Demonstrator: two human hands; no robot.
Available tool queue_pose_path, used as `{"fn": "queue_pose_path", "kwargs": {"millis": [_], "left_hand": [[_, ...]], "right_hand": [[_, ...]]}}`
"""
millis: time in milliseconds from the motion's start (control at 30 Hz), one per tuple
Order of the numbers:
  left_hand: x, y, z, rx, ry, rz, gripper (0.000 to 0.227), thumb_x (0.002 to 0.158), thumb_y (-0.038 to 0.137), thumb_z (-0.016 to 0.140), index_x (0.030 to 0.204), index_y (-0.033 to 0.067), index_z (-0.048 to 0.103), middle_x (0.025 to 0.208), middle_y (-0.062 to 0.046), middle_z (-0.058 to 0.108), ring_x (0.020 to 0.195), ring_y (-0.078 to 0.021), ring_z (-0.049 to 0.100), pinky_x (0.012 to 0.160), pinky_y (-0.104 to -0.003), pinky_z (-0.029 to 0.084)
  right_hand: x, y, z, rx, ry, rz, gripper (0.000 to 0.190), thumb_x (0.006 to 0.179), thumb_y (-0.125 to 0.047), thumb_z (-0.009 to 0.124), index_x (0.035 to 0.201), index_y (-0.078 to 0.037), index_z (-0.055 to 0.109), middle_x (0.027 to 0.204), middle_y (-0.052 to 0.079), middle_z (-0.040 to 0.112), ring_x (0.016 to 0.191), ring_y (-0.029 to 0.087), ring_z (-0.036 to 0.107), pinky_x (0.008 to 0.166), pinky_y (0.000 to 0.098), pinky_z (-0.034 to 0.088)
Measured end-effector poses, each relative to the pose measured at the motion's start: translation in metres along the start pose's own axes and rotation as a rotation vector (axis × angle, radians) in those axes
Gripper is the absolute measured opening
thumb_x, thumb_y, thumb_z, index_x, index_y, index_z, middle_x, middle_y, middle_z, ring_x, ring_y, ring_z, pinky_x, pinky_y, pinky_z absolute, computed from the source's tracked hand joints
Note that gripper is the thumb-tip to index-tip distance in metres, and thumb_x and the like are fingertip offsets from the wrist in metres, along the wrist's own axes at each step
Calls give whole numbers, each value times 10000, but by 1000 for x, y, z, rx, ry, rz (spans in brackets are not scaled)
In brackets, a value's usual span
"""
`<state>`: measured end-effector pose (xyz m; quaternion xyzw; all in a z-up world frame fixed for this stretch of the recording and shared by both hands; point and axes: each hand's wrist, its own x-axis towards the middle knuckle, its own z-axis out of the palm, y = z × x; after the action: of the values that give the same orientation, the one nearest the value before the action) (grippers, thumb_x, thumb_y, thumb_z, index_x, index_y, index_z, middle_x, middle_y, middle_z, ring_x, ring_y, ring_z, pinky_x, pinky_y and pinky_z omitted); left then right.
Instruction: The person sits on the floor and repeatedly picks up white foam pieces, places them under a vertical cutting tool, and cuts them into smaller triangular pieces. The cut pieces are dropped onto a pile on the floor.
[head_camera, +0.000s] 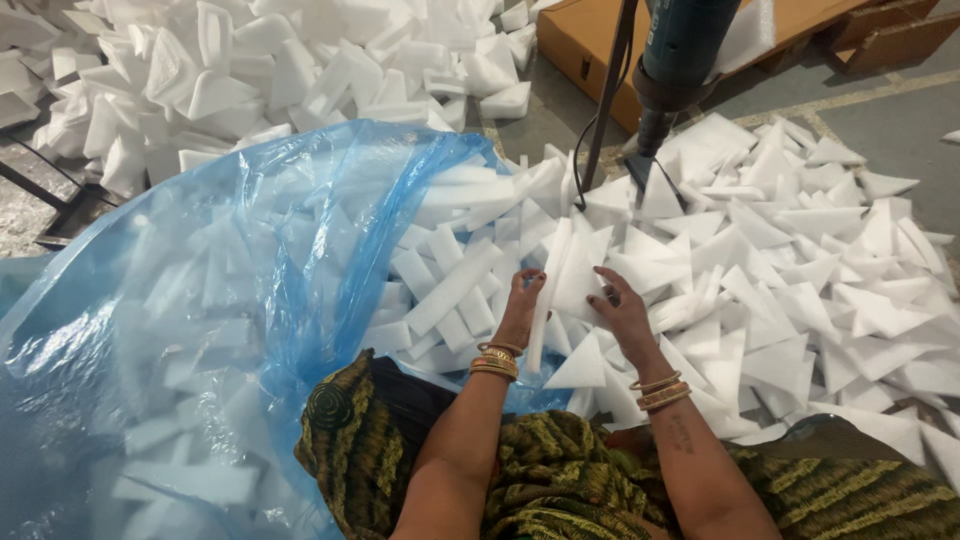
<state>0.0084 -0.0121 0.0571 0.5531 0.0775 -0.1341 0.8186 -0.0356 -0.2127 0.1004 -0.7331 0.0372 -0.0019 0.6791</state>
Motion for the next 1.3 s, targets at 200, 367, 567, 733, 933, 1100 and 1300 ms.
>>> {"fn": "queue_pose_path", "kwargs": {"millis": [200, 367, 567, 733, 933, 1100, 1300], "left_hand": [[-9, 9, 4, 62, -56, -33, 490, 966, 394, 588, 1393, 169, 503, 1053, -86, 615, 760, -154, 601, 612, -305, 547], [-14, 17, 7, 34, -91, -8, 528, 993, 407, 551, 1418, 103, 481, 1129, -73, 639, 796, -146, 631, 668, -299, 571], [-13, 20, 8, 68, -85, -4, 528, 999, 391, 541, 1415, 67, 508, 1126, -95, 639, 810, -154, 624, 682, -299, 574], [-5, 12, 1, 93, -105, 43, 515, 1002, 344, 548, 1415, 36, 548, 1173, -93, 645, 915, -146, 601, 758, -291, 535], [0, 2, -2, 61, -218, 59, 496, 999, 278, 576, 1454, 84, 533, 1333, -95, 608, 1120, -160, 576, 946, -282, 482], [-13, 10, 5, 262, -269, 108, 503, 1015, 261, 550, 1507, 154, 531, 1396, -44, 588, 1117, -125, 548, 982, -238, 446], [-19, 16, 13, 168, -290, -2, 542, 998, 250, 549, 1533, 184, 507, 1290, -57, 620, 1004, -127, 545, 886, -266, 481]], "right_hand": [[14, 16, -15, 121, 64, -20, 520, 901, -9, 674, 1402, -108, 575, 1094, -23, 658, 999, 99, 593, 910, 250, 497], [8, 6, -21, 4, 26, -244, 312, 793, 70, 713, 1065, -83, 705, 1136, 27, 584, 1094, 164, 587, 974, 292, 475], [7, 9, -22, -184, 43, -250, 277, 779, 126, 646, 948, -81, 718, 1119, 54, 508, 1068, 175, 552, 962, 298, 465], [18, 43, -35, 390, -177, 36, 272, 904, 59, 523, 1080, 0, 722, 983, 135, 545, 882, 185, 505, 842, 293, 504], [17, 16, -27, 215, -96, 22, 400, 886, 93, 615, 1253, -45, 540, 1125, 66, 576, 980, 114, 547, 839, 255, 502], [8, -13, -21, 287, -82, 109, 568, 863, 65, 573, 1399, -111, 513, 1149, 95, 626, 1004, 146, 591, 874, 278, 524], [13, 3, -27, 270, -19, 59, 538, 880, 72, 612, 1397, -72, 579, 1131, 48, 563, 1008, 125, 556, 904, 247, 495]]}}
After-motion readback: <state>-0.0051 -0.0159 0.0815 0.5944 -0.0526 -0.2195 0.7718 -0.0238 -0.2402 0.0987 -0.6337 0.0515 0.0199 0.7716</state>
